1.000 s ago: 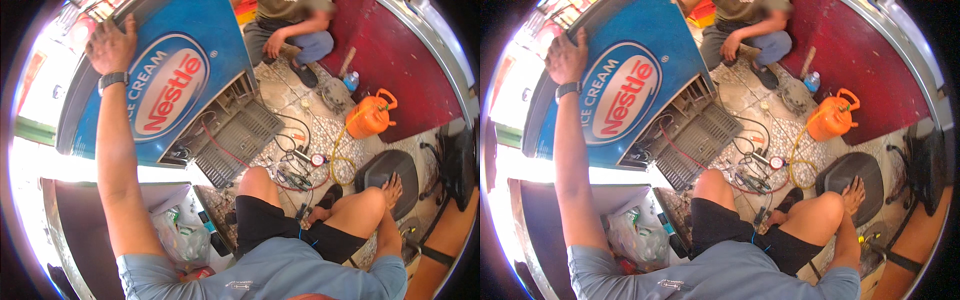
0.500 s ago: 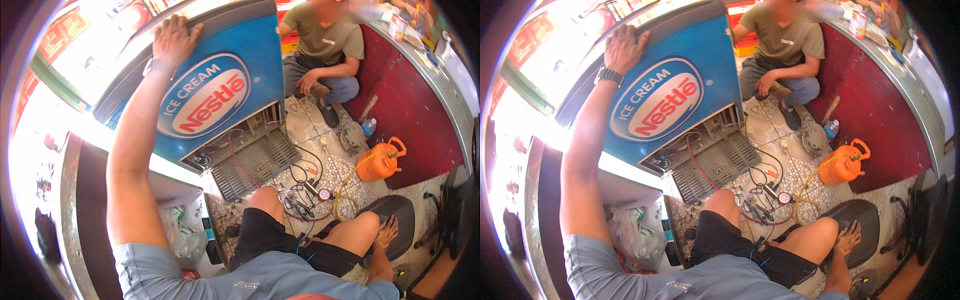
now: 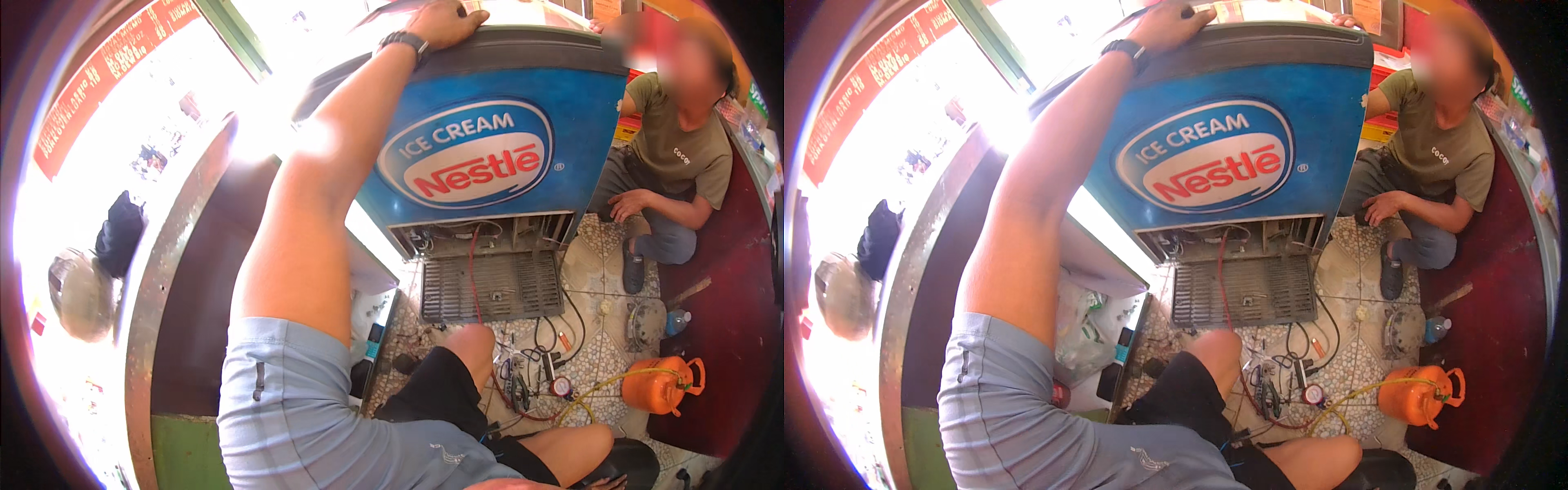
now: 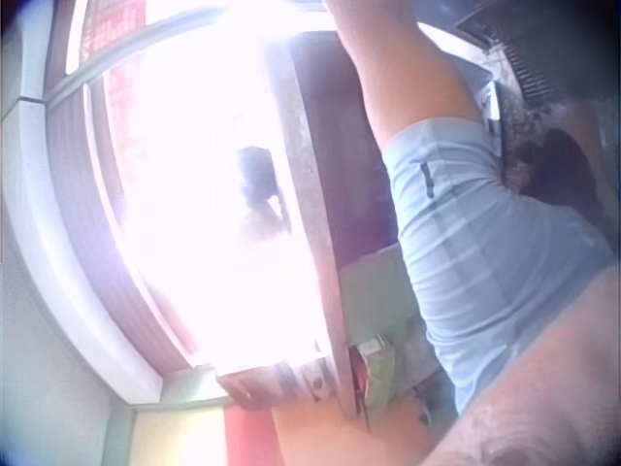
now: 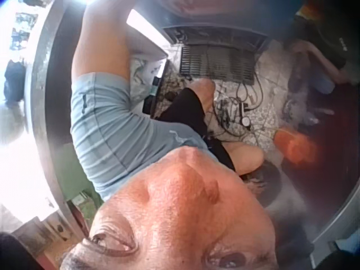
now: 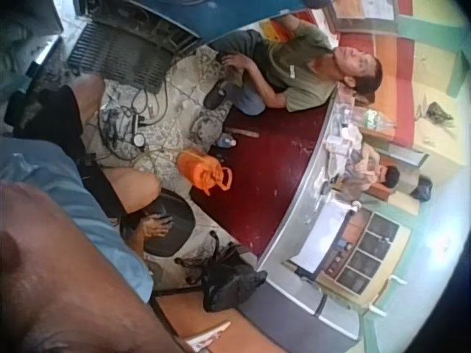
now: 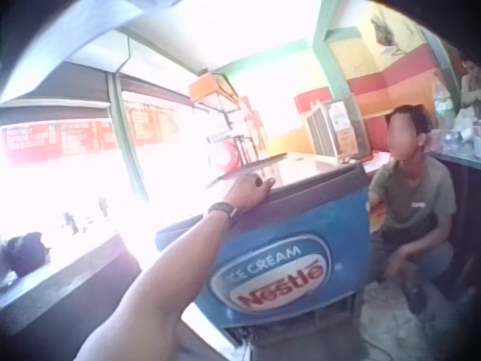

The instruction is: The person works on the internal components of an ice cream freezer, applying a substance from a bottle to a pipe and using tools to adjust a gauge manifold.

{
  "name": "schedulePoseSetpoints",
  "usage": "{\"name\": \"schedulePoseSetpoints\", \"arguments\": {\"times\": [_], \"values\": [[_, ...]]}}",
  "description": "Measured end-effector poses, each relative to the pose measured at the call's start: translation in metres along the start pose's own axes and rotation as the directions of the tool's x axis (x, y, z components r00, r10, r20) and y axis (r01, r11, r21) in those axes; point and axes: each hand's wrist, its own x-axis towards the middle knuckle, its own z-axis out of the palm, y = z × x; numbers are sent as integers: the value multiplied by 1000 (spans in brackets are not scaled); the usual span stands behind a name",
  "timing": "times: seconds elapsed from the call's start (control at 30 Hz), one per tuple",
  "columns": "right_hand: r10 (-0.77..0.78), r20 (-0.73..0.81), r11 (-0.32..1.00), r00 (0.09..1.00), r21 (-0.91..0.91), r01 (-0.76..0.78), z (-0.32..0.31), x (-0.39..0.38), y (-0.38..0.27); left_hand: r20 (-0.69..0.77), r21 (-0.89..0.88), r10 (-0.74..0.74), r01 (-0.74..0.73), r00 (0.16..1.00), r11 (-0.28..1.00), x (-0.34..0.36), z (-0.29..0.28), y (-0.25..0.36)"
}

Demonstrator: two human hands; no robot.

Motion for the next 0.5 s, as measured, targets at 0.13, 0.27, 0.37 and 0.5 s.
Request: {"name": "schedulePoseSetpoints", "arguments": {"times": [0.13,0.27,0.37,0.5], "values": [[4,135,1000,991,-12,-2,21,4,15,-42,255,234,-216,971,943,6,12,-8],[-66,277,997,958,45,56,-3,30,6,1,443,429,-385,903,810,14,23,-24],[-148,392,987,908,123,108,-26,71,-11,-4,269,207,-199,978,943,11,22,-21],[-262,583,956,769,266,124,-38,138,-49,1,25,66,-66,998,997,-5,-1,1]]}}
